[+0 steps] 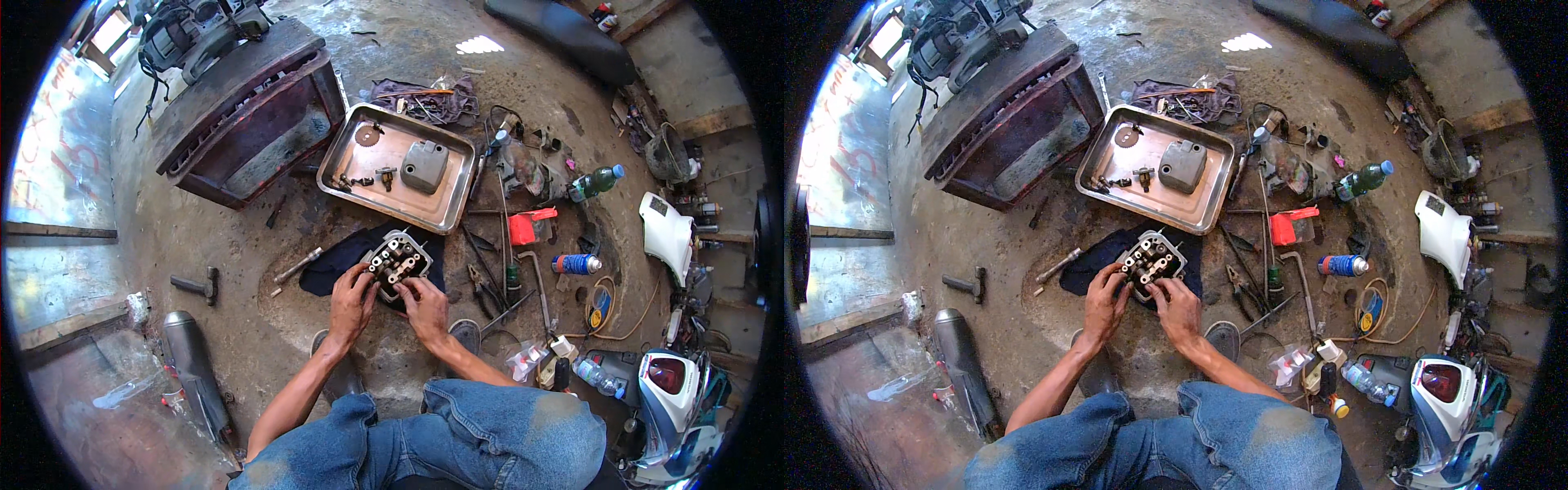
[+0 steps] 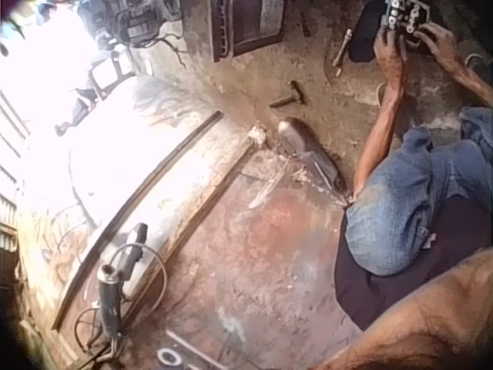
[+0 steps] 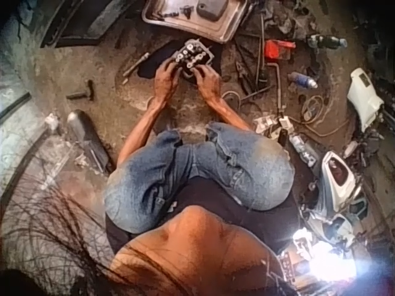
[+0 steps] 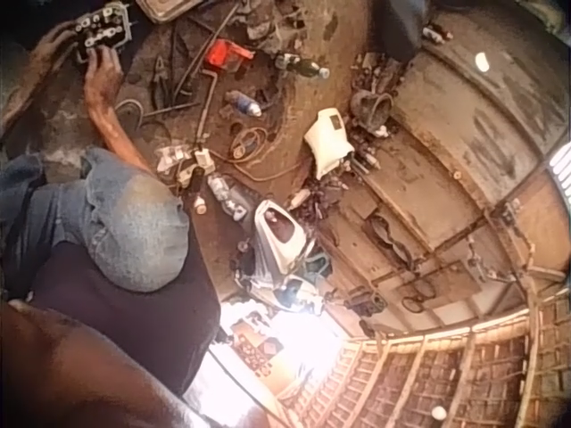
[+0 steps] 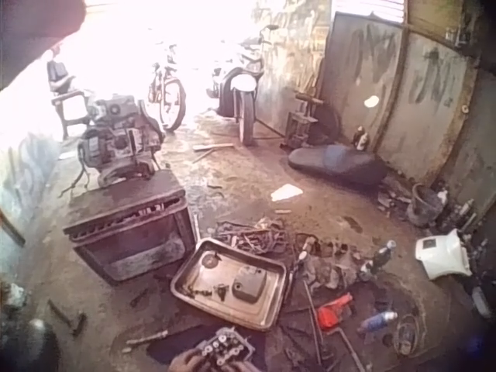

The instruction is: Cleaning and assembling internal components of a motorcycle engine cylinder head.

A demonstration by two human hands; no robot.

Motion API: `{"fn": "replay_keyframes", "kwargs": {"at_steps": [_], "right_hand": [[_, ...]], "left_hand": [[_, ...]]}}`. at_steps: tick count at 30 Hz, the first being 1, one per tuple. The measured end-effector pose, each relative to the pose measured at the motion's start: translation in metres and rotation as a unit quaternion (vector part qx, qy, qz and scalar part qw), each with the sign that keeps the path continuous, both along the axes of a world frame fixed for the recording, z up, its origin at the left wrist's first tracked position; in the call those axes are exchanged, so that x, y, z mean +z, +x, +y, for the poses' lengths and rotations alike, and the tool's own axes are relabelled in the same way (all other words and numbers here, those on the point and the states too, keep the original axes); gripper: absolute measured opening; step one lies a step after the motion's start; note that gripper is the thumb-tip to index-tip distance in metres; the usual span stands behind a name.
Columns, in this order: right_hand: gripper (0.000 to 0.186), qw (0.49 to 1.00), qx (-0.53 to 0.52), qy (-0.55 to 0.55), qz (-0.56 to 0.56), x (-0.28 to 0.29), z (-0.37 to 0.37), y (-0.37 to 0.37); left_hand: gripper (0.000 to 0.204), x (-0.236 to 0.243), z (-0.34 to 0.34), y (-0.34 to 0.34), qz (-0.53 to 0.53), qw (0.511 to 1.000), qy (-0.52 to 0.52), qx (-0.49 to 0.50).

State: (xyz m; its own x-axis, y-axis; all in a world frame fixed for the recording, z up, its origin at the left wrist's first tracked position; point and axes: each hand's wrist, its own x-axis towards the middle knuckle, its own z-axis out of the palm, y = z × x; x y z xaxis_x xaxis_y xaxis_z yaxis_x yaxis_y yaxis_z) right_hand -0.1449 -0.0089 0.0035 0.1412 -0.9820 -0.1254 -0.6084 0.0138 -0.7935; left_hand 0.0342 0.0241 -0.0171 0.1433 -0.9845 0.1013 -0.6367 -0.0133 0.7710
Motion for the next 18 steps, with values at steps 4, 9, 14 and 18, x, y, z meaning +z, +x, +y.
{"fn": "replay_keyframes", "kwargs": {"at_steps": [4,9,14,18], "right_hand": [[0.023,1.0,0.005,0.004,-0.001,0.002,-0.001,0.001],[0.02,0.998,0.018,0.019,-0.052,0.004,0.0,-0.01],[0.018,0.999,0.017,-0.013,-0.044,-0.001,-0.002,-0.008],[0.018,0.997,-0.006,-0.041,-0.061,-0.005,-0.002,-0.008]], "left_hand": [[0.022,-0.004,0.003,0.004,-0.002,1.0,0.0,0.0],[0.022,-0.002,0.002,0.003,-0.006,1.0,-0.006,-0.002],[0.024,0.004,0.001,0.0,-0.002,1.0,0.002,0.009],[0.025,0.005,-0.001,-0.003,-0.009,1.0,-0.004,0.016]]}}
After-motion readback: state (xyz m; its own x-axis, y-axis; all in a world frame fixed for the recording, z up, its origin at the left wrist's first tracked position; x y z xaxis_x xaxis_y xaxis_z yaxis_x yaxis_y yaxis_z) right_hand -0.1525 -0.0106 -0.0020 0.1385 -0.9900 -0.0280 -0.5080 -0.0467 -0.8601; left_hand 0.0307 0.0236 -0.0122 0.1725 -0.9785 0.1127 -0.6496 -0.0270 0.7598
